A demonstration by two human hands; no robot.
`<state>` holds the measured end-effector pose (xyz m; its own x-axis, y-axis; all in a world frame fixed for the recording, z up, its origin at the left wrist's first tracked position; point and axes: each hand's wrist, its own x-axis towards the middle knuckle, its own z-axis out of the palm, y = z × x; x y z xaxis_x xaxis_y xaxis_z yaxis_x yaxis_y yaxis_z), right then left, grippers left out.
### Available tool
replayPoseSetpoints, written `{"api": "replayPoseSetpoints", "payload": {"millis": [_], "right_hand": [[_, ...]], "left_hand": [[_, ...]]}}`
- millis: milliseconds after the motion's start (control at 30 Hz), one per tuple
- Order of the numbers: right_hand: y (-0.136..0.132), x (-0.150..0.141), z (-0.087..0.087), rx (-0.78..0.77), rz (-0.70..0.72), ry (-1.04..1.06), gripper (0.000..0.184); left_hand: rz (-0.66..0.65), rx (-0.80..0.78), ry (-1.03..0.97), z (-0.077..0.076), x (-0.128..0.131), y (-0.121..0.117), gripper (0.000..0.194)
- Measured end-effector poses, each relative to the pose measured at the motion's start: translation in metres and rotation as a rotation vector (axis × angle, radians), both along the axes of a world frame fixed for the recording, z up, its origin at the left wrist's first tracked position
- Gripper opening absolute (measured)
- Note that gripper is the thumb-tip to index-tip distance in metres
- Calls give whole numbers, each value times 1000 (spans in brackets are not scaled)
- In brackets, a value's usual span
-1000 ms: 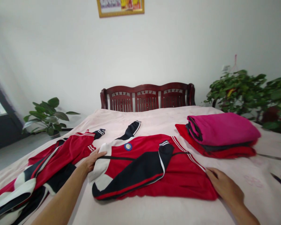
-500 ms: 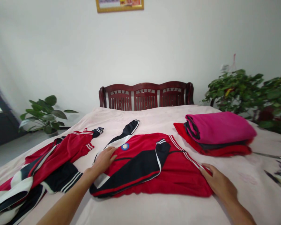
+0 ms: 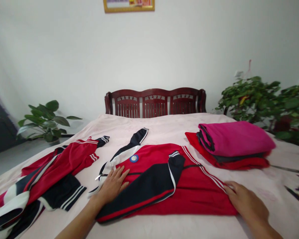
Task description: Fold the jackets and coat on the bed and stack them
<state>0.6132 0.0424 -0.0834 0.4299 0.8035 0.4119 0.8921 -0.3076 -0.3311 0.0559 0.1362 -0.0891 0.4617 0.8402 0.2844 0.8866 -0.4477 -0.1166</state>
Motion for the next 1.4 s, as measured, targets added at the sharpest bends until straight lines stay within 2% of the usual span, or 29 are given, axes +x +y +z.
{"api": "replayPoseSetpoints", "payload": {"millis": [100,200,267,367,467,567,667,767,900,1000,1067,1133,1200,1267,1300,1333,1400], "right_hand": [[17,-29,19,-29,48,-159,52],[53,-81,50,0,316,-167,55],[84,-121,67,-54,496,-179,56],[129,-168,78,-188,579,-233,61],[165,-185,67,-318,565,-265,64],[184,-180,42,-448,498,-240,65],[189,-172,19,-406,475,-231,63],[188,-169,9,-296,496,-225,61],[185,-168,11,-212,502,-197,56],[184,-167,16,-189,513,-156,53],[183,-165,18,-173,526,-128,51],[182,-164,20,-147,532,-106,49],[182,-163,19,-119,535,-98,46],[182,-163,18,-96,537,-101,44],[182,-163,17,-88,538,-104,44],[182,-163,17,-83,536,-107,43],[182,-164,17,-86,529,-111,43]], "left_hand": [[17,29,21,-3,2,1,54],[33,28,35,-4,3,1,53],[34,15,40,-3,4,1,54],[23,-19,24,2,4,-2,54],[5,-78,-29,17,5,-6,56],[38,-188,-161,44,3,1,50],[221,-195,-326,75,-5,31,49],[414,-178,-358,96,-12,80,44],[512,-344,-309,103,-2,132,43],[516,-367,-275,100,24,139,30],[472,-300,-272,97,47,126,30],[299,-232,-232,94,70,102,32],[-33,-239,-103,91,86,75,30],[-303,-336,-14,91,93,55,30],[-351,-390,-20,93,94,50,35],[-328,-428,-69,95,92,50,40],[-139,-441,-224,101,87,61,47]]}}
